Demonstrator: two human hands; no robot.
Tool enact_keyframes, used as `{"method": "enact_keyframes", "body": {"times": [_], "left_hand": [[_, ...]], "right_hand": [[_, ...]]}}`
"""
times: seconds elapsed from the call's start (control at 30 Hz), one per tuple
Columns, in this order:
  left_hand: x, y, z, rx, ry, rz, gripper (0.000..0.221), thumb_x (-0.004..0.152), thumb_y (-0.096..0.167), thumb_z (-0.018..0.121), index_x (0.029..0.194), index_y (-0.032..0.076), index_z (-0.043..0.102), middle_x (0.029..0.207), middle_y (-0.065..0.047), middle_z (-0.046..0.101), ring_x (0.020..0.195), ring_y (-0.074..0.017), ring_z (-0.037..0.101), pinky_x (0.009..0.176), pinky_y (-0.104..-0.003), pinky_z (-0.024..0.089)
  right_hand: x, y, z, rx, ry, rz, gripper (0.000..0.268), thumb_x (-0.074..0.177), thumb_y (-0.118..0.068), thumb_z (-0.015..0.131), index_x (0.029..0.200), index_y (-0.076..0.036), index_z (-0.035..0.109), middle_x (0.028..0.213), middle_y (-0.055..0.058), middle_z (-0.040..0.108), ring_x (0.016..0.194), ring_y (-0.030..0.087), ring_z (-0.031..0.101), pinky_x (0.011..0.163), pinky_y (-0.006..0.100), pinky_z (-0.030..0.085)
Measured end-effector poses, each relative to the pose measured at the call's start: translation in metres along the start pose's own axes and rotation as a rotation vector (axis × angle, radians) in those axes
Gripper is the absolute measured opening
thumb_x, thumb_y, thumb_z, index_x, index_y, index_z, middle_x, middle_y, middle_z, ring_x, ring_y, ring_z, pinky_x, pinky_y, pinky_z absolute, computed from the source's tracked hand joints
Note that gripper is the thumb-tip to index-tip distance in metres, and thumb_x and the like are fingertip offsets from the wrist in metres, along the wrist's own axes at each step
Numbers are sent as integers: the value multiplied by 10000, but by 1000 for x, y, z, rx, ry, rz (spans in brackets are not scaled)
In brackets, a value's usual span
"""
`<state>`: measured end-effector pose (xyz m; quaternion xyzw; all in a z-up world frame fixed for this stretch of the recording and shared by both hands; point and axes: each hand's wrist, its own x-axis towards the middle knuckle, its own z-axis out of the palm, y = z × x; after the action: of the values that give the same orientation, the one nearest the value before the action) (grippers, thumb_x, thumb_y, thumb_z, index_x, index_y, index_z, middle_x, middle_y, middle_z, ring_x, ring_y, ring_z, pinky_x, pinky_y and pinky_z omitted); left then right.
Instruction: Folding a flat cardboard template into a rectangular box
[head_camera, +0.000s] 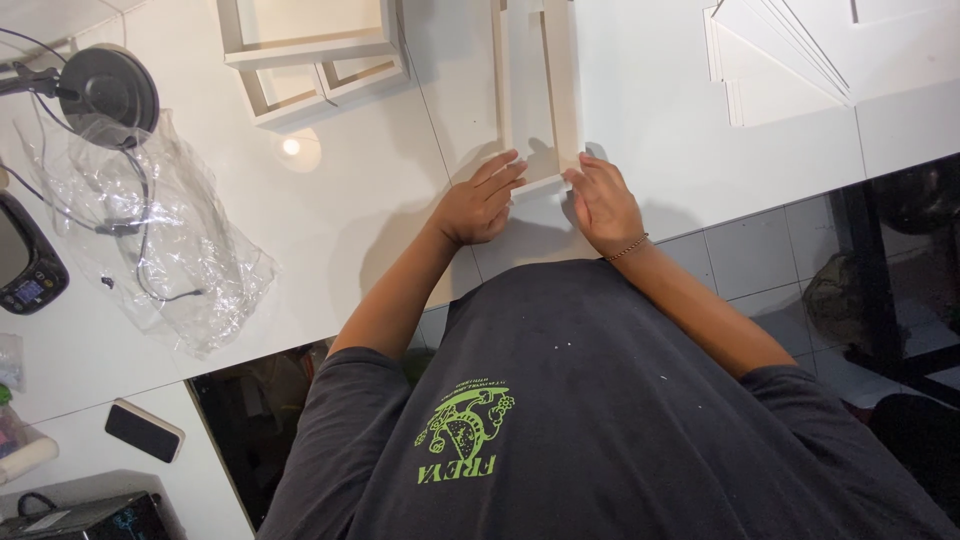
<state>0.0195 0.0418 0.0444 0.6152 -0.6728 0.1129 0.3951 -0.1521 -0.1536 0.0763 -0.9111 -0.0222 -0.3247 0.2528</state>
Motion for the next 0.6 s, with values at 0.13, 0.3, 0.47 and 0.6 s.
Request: {"method": "enact_keyframes", "body": {"times": [0.13, 0.3, 0.47, 0.6], "left_hand": [[-13, -13, 14, 88, -3, 57, 294, 951, 223, 740, 1059, -47, 697, 1270, -210, 677, 1221, -418, 636, 1082, -426, 513], [-5, -5, 18, 193, 70, -43, 307, 979, 283, 732, 972, -13, 649, 1066, -169, 685, 1111, -377, 682, 1018, -408, 563], [-15, -3, 24, 111, 95, -240, 471, 916, 304, 810, 1194, -32, 635, 1164, -193, 670, 1098, -339, 697, 942, -350, 594], [-3, -4, 17, 303, 183, -162, 470, 905, 332, 796, 1264, 57, 669, 1268, -144, 626, 1076, -264, 697, 849, -259, 633]], "right_hand": [[1, 6, 6, -105, 51, -83, 280, 1039, -32, 584, 1278, -12, 728, 904, 120, 609, 1064, 379, 693, 967, 415, 593], [-9, 25, 15, -228, 21, -170, 457, 1042, -248, 635, 1374, 66, 646, 886, 119, 508, 1054, 415, 657, 913, 447, 601], [-15, 21, 15, -208, -153, 48, 481, 1062, -235, 618, 1476, 3, 571, 999, 100, 441, 1200, 395, 564, 889, 350, 589], [-8, 17, 13, -274, -363, 139, 520, 1091, -286, 572, 1544, -44, 486, 1068, 118, 420, 1248, 374, 491, 902, 349, 567]]}}
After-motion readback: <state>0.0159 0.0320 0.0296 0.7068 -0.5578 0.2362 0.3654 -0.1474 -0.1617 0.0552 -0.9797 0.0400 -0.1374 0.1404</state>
